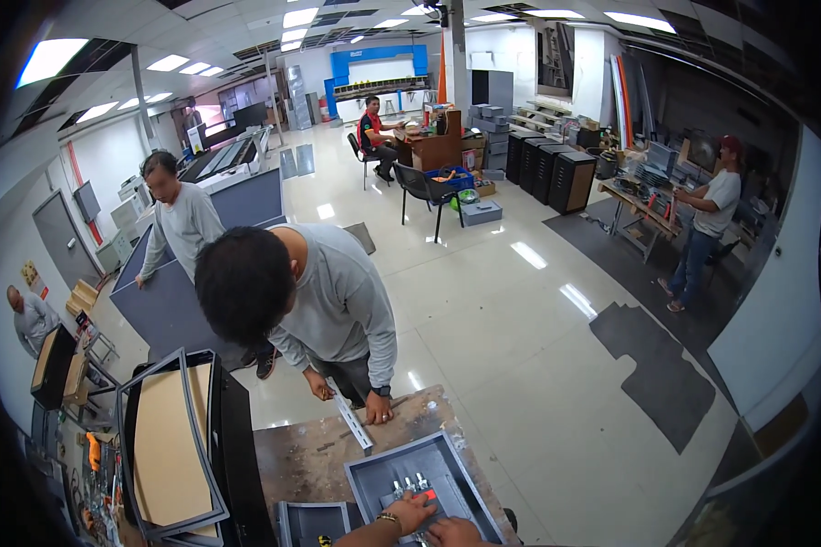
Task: Assembling and wiring an electrical distribution board by installing circuit breakers into a metal enclosure.
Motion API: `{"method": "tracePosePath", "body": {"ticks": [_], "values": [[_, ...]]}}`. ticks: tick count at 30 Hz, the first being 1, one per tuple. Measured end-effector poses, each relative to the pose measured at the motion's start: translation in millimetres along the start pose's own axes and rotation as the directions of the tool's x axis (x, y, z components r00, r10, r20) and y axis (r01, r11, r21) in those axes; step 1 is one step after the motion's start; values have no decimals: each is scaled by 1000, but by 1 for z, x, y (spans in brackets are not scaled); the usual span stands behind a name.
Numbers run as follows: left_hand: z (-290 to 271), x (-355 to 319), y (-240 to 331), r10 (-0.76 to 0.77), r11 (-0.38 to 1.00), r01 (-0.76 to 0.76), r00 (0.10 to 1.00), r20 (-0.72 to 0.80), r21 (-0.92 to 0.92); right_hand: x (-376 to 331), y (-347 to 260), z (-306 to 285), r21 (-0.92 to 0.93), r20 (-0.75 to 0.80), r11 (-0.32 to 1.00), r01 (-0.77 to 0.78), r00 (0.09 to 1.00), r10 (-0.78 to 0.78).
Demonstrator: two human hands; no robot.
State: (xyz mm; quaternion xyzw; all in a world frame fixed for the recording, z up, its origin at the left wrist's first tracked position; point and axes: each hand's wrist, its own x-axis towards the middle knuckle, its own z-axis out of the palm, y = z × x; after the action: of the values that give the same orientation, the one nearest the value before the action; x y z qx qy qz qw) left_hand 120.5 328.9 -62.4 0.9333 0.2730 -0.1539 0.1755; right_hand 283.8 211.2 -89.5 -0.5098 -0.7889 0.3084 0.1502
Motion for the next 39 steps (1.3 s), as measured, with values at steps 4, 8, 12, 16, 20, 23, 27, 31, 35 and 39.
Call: {"method": "tracePosePath", "body": {"ticks": [4, 8, 12, 16, 20, 23, 27, 31, 35, 39], "values": [[-2, 1, 3, -7, 1000, 7, 1000, 18, 0, 2, 2, 8, -16, -115, 1000, 26, 993, -28], [-2, 0, 1, 0, 1000, 1, 999, 53, -11, 1, -28, -19, -250, -20, 968, 12, 1000, -18], [2, 1, 1, -3, 1000, 3, 1000, 15, 11, -7, -11, -8, 289, -137, 944, 157, 983, -122], [10, 5, -2, 6, 1000, -6, 1000, 28, 5, -9, -3, -3, 318, -8, 947, 41, 999, -41], [1, 0, -3, -6, 1000, 6, 999, 37, 12, -4, 18, 27, 169, -8, 985, -39, 999, 41], [-13, -1, 6, -11, 1000, 10, 999, 35, 16, -4, 27, 41, 1, -53, 995, -103, 993, 103], [-36, 6, 12, -55, 998, 45, 978, 201, 53, -1, 17, 43, 17, 19, 998, -65, 998, 65], [-29, 1, 9, -34, 994, 23, 994, 102, 105, -3, -29, -24, -63, 20, 983, -175, 984, 177], [-14, -1, 10, -20, 998, 16, 997, 68, 57, 4, -8, 2, 56, 45, 985, -161, 986, 159], [-5, 0, -2, -30, 1000, 30, 998, 50, 2, -5, -10, 10, 161, 61, 982, -97, 994, 88]]}}
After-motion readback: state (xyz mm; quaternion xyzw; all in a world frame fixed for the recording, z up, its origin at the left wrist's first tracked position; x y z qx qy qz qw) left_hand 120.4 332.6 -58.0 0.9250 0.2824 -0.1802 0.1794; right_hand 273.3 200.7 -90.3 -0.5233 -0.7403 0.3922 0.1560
